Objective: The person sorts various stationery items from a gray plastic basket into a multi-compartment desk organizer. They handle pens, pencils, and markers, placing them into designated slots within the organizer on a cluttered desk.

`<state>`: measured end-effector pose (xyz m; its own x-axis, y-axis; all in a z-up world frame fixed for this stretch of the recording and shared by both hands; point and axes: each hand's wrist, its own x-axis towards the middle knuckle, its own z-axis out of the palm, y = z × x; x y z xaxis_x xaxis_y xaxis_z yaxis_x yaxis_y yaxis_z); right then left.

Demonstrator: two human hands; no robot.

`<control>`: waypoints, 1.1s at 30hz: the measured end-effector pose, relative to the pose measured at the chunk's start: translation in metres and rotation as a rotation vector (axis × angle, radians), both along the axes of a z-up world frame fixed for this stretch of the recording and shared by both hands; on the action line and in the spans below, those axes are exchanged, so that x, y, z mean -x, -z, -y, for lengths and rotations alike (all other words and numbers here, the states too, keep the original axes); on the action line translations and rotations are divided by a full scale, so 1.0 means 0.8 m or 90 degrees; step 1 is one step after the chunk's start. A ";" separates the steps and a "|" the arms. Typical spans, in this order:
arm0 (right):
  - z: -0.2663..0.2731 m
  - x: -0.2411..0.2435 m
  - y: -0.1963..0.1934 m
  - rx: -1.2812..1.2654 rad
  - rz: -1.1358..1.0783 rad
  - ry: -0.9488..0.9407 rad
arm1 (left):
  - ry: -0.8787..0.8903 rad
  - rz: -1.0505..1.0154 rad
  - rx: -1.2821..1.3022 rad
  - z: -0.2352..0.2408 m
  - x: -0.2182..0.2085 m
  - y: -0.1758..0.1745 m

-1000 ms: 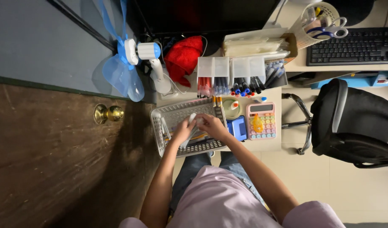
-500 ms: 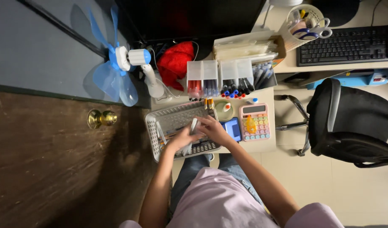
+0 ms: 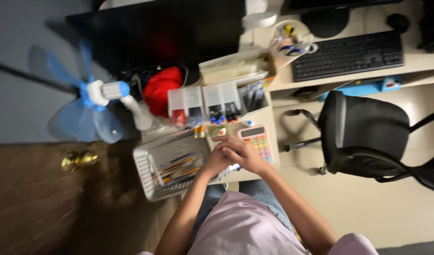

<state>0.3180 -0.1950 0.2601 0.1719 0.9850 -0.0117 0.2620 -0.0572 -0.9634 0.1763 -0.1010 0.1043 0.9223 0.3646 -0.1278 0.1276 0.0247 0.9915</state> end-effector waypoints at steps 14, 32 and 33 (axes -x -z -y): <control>0.078 -0.180 0.057 -0.070 -0.090 0.172 | -0.368 0.235 -0.086 -0.003 -0.283 -0.071; 0.051 -0.229 0.112 -0.008 -0.025 0.194 | -0.426 0.102 -0.342 0.007 -0.287 -0.054; 0.048 -0.229 0.104 -0.003 0.055 0.201 | -0.396 0.103 -0.367 0.006 -0.285 -0.059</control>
